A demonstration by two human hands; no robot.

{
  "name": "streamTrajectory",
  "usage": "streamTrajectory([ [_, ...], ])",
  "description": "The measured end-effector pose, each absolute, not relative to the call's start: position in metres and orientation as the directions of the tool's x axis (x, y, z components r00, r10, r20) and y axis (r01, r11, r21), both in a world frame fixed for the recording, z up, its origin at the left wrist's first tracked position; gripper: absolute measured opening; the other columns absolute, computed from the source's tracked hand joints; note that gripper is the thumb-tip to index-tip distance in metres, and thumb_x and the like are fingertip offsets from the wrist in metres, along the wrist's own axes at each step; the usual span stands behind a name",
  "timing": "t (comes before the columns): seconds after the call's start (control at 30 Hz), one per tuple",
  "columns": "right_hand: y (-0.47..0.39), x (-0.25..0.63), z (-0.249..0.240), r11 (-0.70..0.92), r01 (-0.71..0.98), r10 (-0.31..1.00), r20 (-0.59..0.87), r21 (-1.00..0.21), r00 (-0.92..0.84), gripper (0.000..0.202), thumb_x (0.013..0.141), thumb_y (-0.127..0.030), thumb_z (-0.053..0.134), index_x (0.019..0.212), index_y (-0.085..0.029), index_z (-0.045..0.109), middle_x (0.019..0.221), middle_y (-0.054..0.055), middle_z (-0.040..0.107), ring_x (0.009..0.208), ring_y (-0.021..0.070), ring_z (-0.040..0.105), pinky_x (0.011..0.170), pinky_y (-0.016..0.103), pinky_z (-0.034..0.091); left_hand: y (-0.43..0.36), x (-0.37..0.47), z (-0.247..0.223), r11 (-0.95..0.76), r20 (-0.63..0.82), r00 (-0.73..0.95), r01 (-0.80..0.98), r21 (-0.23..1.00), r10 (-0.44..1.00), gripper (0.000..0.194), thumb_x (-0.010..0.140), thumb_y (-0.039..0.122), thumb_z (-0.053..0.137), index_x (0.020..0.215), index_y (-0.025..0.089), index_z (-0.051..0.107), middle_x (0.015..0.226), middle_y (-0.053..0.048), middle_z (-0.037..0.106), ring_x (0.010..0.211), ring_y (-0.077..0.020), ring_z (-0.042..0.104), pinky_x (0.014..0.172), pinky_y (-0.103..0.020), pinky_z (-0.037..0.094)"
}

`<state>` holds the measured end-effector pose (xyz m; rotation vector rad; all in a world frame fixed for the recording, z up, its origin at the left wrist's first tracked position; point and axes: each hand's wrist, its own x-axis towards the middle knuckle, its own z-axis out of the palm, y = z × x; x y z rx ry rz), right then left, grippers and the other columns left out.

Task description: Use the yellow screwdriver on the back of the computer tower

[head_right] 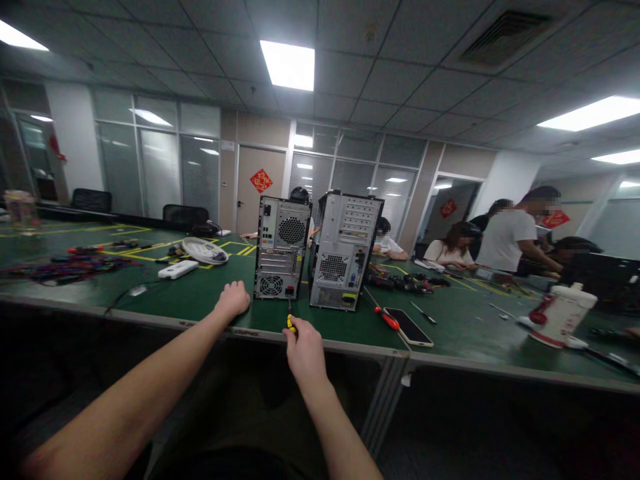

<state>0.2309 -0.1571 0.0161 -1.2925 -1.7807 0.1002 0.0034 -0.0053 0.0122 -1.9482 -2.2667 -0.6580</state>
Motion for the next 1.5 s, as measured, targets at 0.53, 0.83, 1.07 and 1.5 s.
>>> streamTrajectory([
  [0.53, -0.162, 0.231, 0.021, 0.493, 0.692, 0.787, 0.609, -0.527, -0.097, 0.022, 0.084, -0.009, 0.054, 0.101, -0.018, 0.065, 0.109, 0.009, 0.063, 0.101, 0.0209, 0.062, 0.095, 0.034, 0.047, -0.003, 0.002, 0.010, 0.077, 0.344, -0.182, 0.952, 0.298, 0.921, 0.042, 0.086, 0.022, 0.037, 0.123, 0.009, 0.054, 0.127, -0.023, 0.055, 0.118, -0.0353, 0.049, 0.092, -0.044, 0.042],
  [0.83, -0.159, 0.233, 0.018, 0.430, 0.723, 0.787, 0.617, -0.540, -0.007, 0.013, 0.088, -0.021, 0.055, 0.099, -0.019, 0.062, 0.098, 0.008, 0.065, 0.088, 0.0213, 0.064, 0.083, 0.033, 0.050, -0.001, 0.002, 0.009, 0.076, 0.350, -0.179, 0.954, 0.289, 0.920, 0.042, 0.087, 0.023, 0.036, 0.122, 0.008, 0.054, 0.126, -0.023, 0.055, 0.117, -0.0351, 0.050, 0.092, -0.043, 0.042],
  [1.07, -0.160, 0.233, 0.019, 0.470, 0.735, 0.757, 0.651, -0.489, -0.051, 0.012, 0.089, -0.020, 0.054, 0.095, -0.020, 0.064, 0.101, 0.007, 0.065, 0.092, 0.0200, 0.063, 0.085, 0.030, 0.047, 0.000, 0.002, 0.008, 0.081, 0.353, -0.178, 0.959, 0.273, 0.919, 0.042, 0.087, 0.023, 0.036, 0.122, 0.009, 0.054, 0.127, -0.023, 0.056, 0.117, -0.0349, 0.050, 0.091, -0.043, 0.042],
  [1.5, -0.165, 0.235, 0.022, 0.370, 0.843, 0.812, 0.577, -0.390, -0.089, 0.018, 0.090, -0.020, 0.056, 0.106, -0.022, 0.065, 0.102, 0.006, 0.072, 0.095, 0.0202, 0.066, 0.082, 0.027, 0.044, -0.002, 0.002, 0.012, 0.101, 0.320, -0.192, 0.954, 0.281, 0.928, 0.042, 0.087, 0.024, 0.039, 0.123, 0.010, 0.053, 0.129, -0.022, 0.054, 0.119, -0.0337, 0.049, 0.094, -0.042, 0.041],
])
